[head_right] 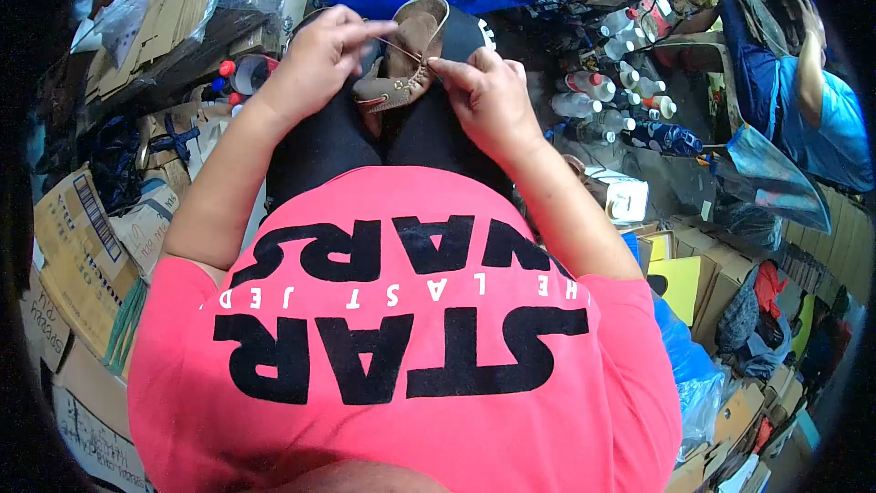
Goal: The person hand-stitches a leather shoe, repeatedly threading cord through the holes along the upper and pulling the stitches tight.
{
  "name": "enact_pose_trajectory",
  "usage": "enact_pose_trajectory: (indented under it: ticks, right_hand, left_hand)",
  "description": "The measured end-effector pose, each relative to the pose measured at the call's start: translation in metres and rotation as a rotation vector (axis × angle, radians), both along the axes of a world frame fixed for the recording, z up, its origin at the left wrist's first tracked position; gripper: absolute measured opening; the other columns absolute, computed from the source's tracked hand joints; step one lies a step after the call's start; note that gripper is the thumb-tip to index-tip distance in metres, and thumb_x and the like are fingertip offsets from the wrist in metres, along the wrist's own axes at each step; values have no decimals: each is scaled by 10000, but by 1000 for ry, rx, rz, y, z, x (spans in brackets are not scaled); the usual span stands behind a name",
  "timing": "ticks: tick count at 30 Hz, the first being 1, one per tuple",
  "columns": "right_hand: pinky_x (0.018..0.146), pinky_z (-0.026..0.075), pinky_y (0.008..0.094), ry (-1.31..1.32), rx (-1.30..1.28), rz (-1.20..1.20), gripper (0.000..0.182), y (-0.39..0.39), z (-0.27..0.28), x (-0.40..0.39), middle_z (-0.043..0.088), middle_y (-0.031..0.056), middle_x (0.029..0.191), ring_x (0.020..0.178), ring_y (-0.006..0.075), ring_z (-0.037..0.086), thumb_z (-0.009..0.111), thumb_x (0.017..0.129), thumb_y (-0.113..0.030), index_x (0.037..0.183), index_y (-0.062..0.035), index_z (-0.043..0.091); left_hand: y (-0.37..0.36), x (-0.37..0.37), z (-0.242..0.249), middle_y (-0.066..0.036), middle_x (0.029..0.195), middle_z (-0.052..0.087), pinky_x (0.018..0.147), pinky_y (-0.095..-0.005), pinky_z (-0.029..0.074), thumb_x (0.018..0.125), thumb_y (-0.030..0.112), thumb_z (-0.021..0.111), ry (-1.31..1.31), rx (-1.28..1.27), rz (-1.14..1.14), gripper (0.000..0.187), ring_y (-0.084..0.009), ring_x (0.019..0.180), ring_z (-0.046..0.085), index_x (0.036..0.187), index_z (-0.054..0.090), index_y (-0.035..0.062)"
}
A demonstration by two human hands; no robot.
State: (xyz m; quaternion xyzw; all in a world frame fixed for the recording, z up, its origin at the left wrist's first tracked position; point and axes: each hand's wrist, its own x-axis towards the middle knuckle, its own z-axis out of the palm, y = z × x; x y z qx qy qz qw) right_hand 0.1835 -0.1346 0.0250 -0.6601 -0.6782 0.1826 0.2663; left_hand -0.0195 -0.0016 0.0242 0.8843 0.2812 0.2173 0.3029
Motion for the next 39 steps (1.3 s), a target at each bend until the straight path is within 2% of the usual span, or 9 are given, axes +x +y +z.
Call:
enact_pose_trajectory:
  ticks: [4, 7, 12, 14, 20, 23, 25, 29, 39]
  right_hand:
    - [754, 378, 377, -239, 97, 19, 344, -9, -4, -11, 519, 48, 765, 755, 225, 538, 621, 788, -116, 1124, -182, 642]
    - [767, 375, 378, -274, 104, 18, 348, -9, -4, -10, 524, 46, 780, 770, 222, 539, 623, 788, -120, 1129, -188, 640]
    - [648, 440, 350, 116, -63, -3, 311, 3, -9, 12, 545, 74, 706, 662, 236, 560, 652, 761, -112, 1056, -199, 693]
    - [588, 450, 341, 168, -19, -9, 287, 7, -9, 14, 540, 85, 667, 613, 242, 560, 658, 751, -103, 1018, -196, 710]
    - [599, 445, 345, -166, 90, 92, 288, 5, 1, 10, 556, 61, 705, 630, 238, 558, 660, 755, -116, 1026, -201, 707]
    - [618, 461, 333, -129, 17, 48, 293, 3, -3, 11, 582, 57, 773, 680, 228, 577, 650, 756, -88, 1020, -200, 709]
    - [673, 488, 316, 189, -89, 29, 328, 6, -8, 18, 595, 59, 825, 741, 200, 598, 626, 752, -24, 1022, -190, 709]
    - [765, 493, 288, 348, -192, 31, 433, 19, -11, 31, 590, 70, 854, 801, 174, 599, 543, 728, 88, 1032, -172, 708]
    - [842, 421, 211, 392, -376, 141, 509, 36, -11, 45, 478, 1, 876, 866, 108, 499, 434, 705, 188, 1033, -95, 701]
  left_hand:
    - [-7, -5, -6, -70, 819, 605, 717, -325, 476, 723, -12, 624, -7, -51, -84, 220, -240, 787, 572, 901, 707, 87]
    - [-7, -2, -6, -69, 832, 617, 722, -326, 464, 717, 30, 656, 136, 287, -31, 185, -242, 809, 574, 881, 705, 99]
    - [1, -1, -10, -18, 840, 614, 770, -374, 403, 736, 111, 669, -88, -91, -90, 124, -226, 864, 549, 851, 708, 136]
    - [3, -1, -13, -14, 836, 607, 788, -378, 381, 741, 118, 666, -44, -29, -73, 124, -218, 878, 546, 855, 707, 147]
    - [-7, -2, -10, -15, 832, 598, 837, -380, 319, 753, 151, 671, 145, 259, -45, 129, -203, 890, 548, 875, 704, 176]
    - [-6, 2, -13, -15, 807, 582, 796, -367, 353, 752, 135, 669, 31, 282, 33, 143, -201, 855, 541, 882, 712, 178]
    - [-1, 4, -16, -15, 766, 540, 737, -348, 388, 736, 100, 672, -98, 25, -54, 188, -197, 807, 526, 890, 723, 195]
    - [1, 7, -21, -14, 737, 497, 686, -332, 409, 720, 73, 673, -80, 174, -60, 233, -197, 765, 509, 895, 730, 216]
    - [-2, 9, -19, 13, 730, 490, 757, -355, 331, 734, 91, 665, 36, 159, -53, 235, -188, 805, 493, 894, 730, 250]
